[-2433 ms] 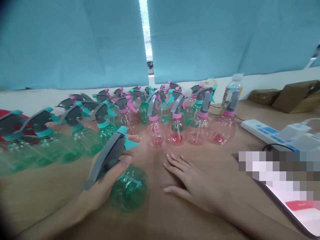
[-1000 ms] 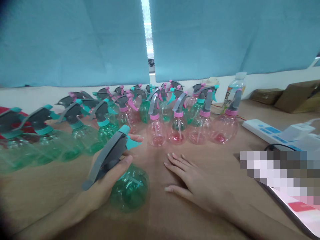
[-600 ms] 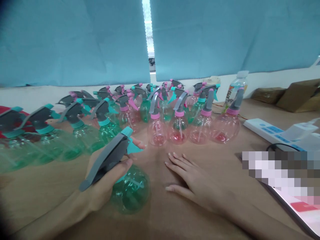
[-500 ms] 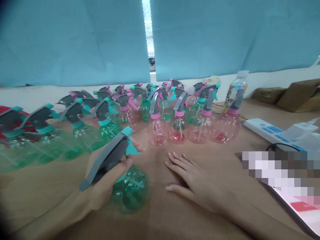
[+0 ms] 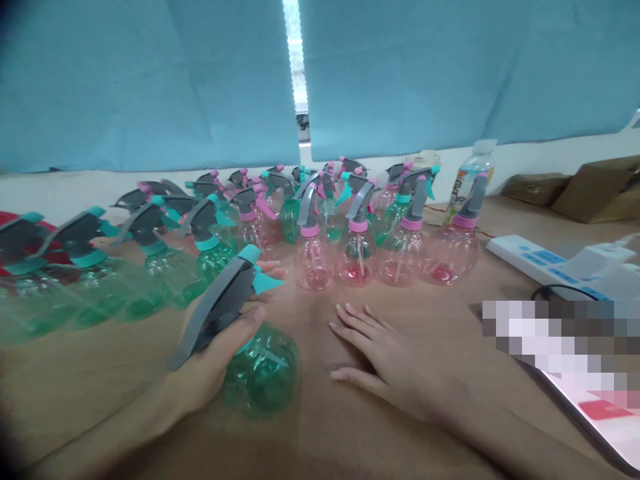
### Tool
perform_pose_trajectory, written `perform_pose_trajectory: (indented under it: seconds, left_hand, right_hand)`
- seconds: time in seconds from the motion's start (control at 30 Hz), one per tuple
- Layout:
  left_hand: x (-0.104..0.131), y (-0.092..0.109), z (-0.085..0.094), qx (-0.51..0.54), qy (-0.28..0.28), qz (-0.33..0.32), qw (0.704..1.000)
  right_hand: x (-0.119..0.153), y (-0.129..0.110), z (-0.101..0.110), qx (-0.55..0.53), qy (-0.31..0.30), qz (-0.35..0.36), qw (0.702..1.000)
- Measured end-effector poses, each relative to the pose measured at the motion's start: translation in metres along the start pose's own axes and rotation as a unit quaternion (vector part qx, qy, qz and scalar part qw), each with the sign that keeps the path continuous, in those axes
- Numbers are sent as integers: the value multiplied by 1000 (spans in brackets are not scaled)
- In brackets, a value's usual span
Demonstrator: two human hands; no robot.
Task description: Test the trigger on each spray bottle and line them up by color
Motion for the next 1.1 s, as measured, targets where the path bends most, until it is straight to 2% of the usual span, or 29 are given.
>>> perform_pose_trajectory:
  seconds: [0.3, 0.53, 1.1]
  left_hand:
    - [0, 1, -1, 4, -3, -8, 1000]
    - [0, 4, -2, 10, -2, -14, 1000]
    - [-1, 6, 0, -17, 7, -24, 1000]
  right_hand:
    - [1, 2, -3, -4, 17, 11, 1000]
    - [-1, -1, 1, 4, -8, -6, 1000]
    - [-2, -5, 4, 14, -27, -17, 999]
Point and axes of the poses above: each hand's wrist, its own x-axis away from the middle knuckle, its own z-axis out of the back of the hand, y = z × x, the point moved 6 cm from there along -x, towards the middle knuckle, and after that the axes turned 2 degrees about -y, right-handed, at the moved point
